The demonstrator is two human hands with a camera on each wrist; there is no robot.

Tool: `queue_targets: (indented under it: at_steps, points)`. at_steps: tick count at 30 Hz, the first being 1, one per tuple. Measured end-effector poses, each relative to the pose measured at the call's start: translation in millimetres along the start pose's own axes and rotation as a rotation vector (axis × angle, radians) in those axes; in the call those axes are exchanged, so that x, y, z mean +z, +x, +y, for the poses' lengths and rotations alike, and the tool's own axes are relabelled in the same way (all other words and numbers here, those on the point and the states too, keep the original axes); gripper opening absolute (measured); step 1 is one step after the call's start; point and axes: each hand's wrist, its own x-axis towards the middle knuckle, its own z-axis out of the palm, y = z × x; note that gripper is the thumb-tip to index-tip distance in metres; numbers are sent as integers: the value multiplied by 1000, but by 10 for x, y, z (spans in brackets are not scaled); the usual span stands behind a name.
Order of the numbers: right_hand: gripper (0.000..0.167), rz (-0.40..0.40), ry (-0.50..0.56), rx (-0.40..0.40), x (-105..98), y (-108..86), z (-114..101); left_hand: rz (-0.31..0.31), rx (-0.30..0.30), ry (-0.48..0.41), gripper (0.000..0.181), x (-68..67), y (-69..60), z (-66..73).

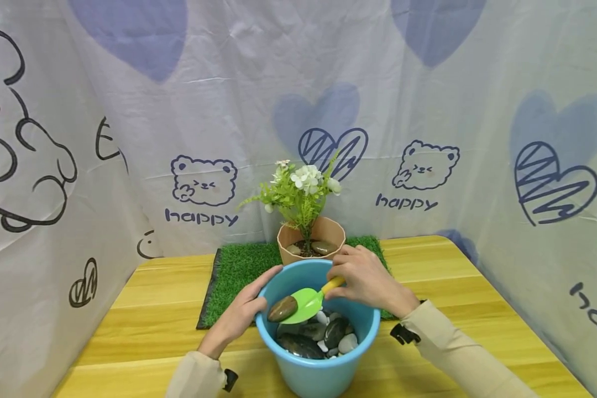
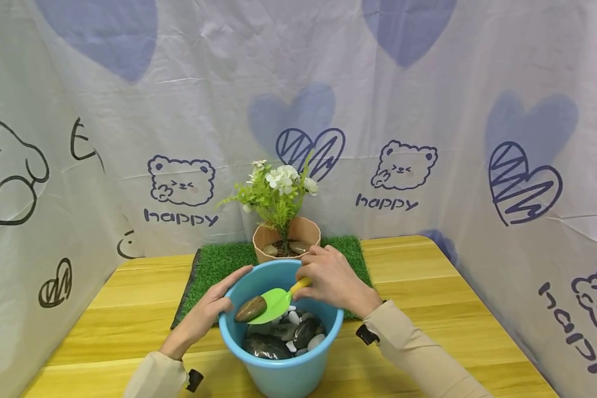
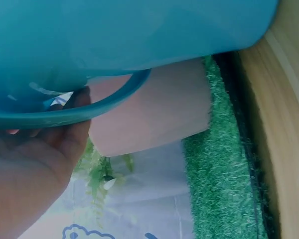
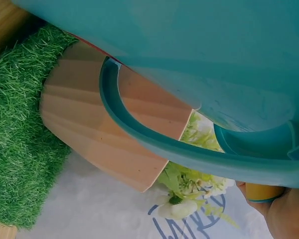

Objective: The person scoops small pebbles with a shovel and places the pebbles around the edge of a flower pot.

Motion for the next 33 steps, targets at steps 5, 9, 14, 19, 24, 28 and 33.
queue_targets:
  at_steps: [5, 9, 14, 19, 24, 28, 33]
  points:
    - [35, 24, 5, 8, 20, -4, 32, 58, 10, 36, 75, 44, -6, -22]
    - [34, 41, 22, 17, 26, -4, 64, 94, 34, 100, 74, 67, -3, -31]
    - [34, 42, 20, 21, 8, -4, 88, 111, 49, 123, 75, 87, 6, -46]
    - [32, 48, 11, 44, -49, -32, 111, 112, 30, 72, 78, 100, 11, -53]
    - [30, 44, 5, 66, -94, -58, 146, 109, 12, 18, 79, 101, 12, -71]
    - [28, 32, 2, 74, -120, -74, 179, 105, 16, 0, 78, 94, 18, -77]
    - [27, 48, -7, 92, -172, -118, 242, 92, 18, -14, 77, 84, 15, -74]
